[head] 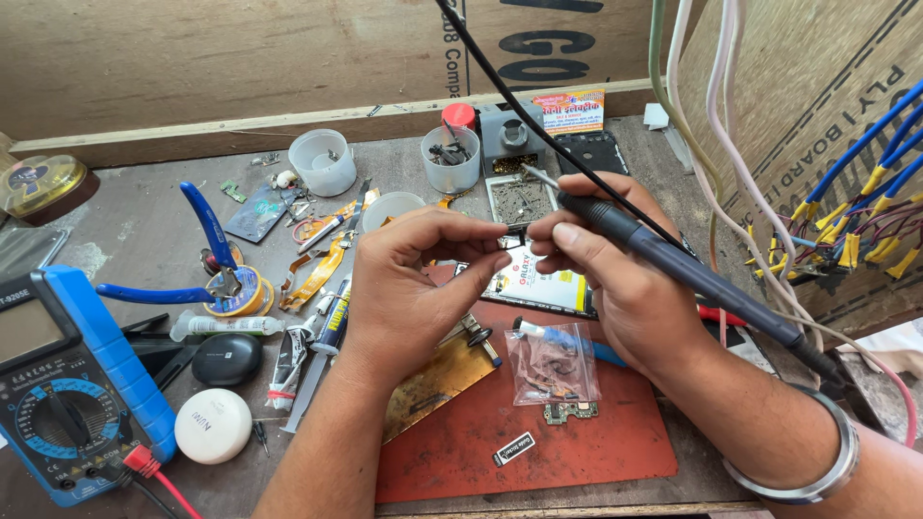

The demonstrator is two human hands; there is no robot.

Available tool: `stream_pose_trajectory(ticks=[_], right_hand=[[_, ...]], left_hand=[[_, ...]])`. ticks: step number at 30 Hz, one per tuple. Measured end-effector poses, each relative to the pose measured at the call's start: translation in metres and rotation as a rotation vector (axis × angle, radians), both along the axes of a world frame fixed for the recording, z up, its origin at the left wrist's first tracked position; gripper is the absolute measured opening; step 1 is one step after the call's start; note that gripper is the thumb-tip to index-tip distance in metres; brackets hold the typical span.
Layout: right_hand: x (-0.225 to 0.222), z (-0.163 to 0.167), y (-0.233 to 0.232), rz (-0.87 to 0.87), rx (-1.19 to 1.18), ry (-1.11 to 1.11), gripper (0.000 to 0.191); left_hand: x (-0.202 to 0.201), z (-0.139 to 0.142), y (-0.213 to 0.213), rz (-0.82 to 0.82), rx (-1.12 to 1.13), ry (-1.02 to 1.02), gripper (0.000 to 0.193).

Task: The person holds a small electronic component and uses a soldering iron to apply heat to its pins. The person then picks up a roll of solder wire and appears to apply solder to the component.

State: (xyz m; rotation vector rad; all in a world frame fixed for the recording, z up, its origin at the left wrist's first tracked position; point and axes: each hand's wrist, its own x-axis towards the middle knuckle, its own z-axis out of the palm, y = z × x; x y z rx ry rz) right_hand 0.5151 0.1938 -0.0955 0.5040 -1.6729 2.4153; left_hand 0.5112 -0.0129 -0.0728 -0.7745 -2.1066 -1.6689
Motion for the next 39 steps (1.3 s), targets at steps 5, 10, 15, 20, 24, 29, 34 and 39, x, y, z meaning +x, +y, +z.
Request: stream_pose_trajectory(ticks=[5, 10, 15, 20, 24, 29, 34, 39], right_hand=[[-0.004, 0.001, -0.001, -0.034, -0.073, 0.022, 0.039], [-0.004, 0.005, -0.005, -0.153, 0.062, 0.077, 0.039], [0.002, 0.018, -0.005, -0.224, 0.222, 0.066, 0.038], [-0.024, 0.048, 0.008, -0.184, 0.443, 0.043, 0.034], [-0.060, 0.072, 0.000, -0.387, 0.723, 0.003, 0.029], [-0.080, 0.087, -0.027, -0.606, 0.968, 0.133, 0.033], [-0.082, 0.097, -0.041, -0.495, 1.066, 0.135, 0.034], [-0.082, 0.103, -0.034, -0.213, 0.935, 0.066, 0.042]], left_hand=[[-0.005, 0.001, -0.006, 0.113, 0.036, 0.000, 0.015], [-0.008, 0.006, -0.013, 0.154, 0.057, 0.011, 0.010], [-0.008, 0.008, -0.017, 0.166, 0.123, -0.039, 0.007], [-0.006, 0.011, -0.019, 0.159, 0.150, -0.097, 0.010], [-0.003, 0.017, -0.020, 0.122, 0.173, -0.125, 0.011], [0.002, 0.023, -0.022, 0.055, 0.216, -0.098, 0.030], [0.005, 0.022, -0.023, 0.055, 0.066, 0.103, 0.032], [0.008, 0.017, -0.018, 0.088, 0.022, 0.074, 0.016]])
